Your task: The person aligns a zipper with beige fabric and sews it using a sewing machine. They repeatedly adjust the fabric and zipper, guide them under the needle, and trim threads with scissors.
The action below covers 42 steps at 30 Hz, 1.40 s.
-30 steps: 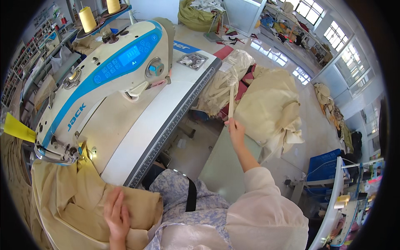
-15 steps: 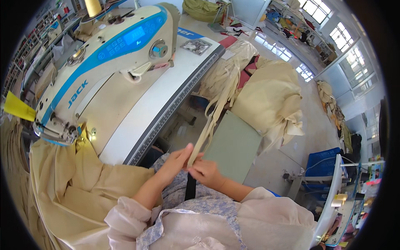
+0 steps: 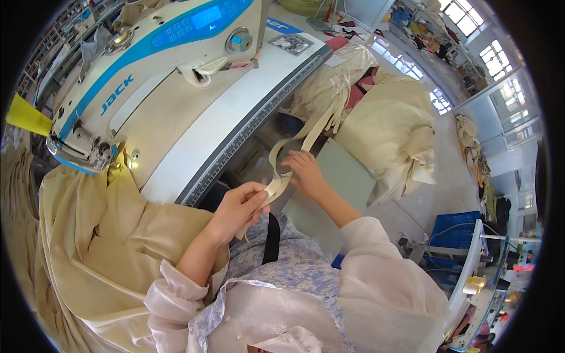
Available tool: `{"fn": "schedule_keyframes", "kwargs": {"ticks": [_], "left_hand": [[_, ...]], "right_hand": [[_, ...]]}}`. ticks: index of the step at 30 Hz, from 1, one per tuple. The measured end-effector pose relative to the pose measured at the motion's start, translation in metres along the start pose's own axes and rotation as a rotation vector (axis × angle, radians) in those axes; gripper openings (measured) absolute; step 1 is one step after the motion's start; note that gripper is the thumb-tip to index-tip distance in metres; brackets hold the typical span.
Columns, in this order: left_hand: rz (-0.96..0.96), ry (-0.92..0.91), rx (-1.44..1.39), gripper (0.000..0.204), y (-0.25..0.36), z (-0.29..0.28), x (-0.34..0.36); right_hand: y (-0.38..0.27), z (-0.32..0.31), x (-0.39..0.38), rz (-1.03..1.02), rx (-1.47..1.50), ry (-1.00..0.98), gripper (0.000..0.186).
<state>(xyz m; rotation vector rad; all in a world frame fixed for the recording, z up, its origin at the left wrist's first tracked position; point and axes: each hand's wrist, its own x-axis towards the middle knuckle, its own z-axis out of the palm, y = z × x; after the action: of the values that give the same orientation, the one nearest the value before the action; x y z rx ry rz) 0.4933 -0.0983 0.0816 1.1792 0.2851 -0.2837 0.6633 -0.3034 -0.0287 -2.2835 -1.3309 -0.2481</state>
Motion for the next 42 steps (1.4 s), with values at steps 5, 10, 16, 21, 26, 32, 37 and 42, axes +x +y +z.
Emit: {"fn": "schedule_keyframes", "kwargs": {"ticks": [5, 10, 16, 21, 26, 32, 37, 42], "left_hand": [[0.034, 0.120, -0.061, 0.020, 0.011, -0.014, -0.015], [0.243, 0.256, -0.191, 0.016, 0.034, -0.019, -0.047], [0.476, 0.141, -0.181, 0.012, 0.066, -0.033, -0.097], [0.172, 0.307, 0.010, 0.012, 0.048, -0.024, -0.073], [0.160, 0.277, 0.221, 0.014, 0.047, -0.019, -0.037], [0.321, 0.424, 0.471, 0.017, 0.042, -0.032, 0.018], [0.424, 0.425, 0.642, 0.012, 0.027, -0.051, 0.029], [0.343, 0.366, 0.517, 0.011, 0.028, -0.061, 0.023]], "right_hand": [[0.054, -0.012, 0.007, 0.071, -0.011, 0.065, 0.024], [0.042, -0.079, 0.006, 0.318, 0.030, -0.010, 0.023], [0.070, -0.120, -0.019, 0.586, 0.616, 0.163, 0.028], [0.105, -0.107, 0.027, 0.818, 0.912, 0.264, 0.038], [0.190, -0.143, 0.113, 0.529, 0.356, 0.698, 0.038], [0.270, -0.164, 0.129, 0.317, -0.569, 0.456, 0.035], [0.274, -0.062, 0.061, 0.772, -0.411, -0.470, 0.058], [0.338, 0.035, 0.004, 0.645, -0.522, -0.109, 0.051]]}}
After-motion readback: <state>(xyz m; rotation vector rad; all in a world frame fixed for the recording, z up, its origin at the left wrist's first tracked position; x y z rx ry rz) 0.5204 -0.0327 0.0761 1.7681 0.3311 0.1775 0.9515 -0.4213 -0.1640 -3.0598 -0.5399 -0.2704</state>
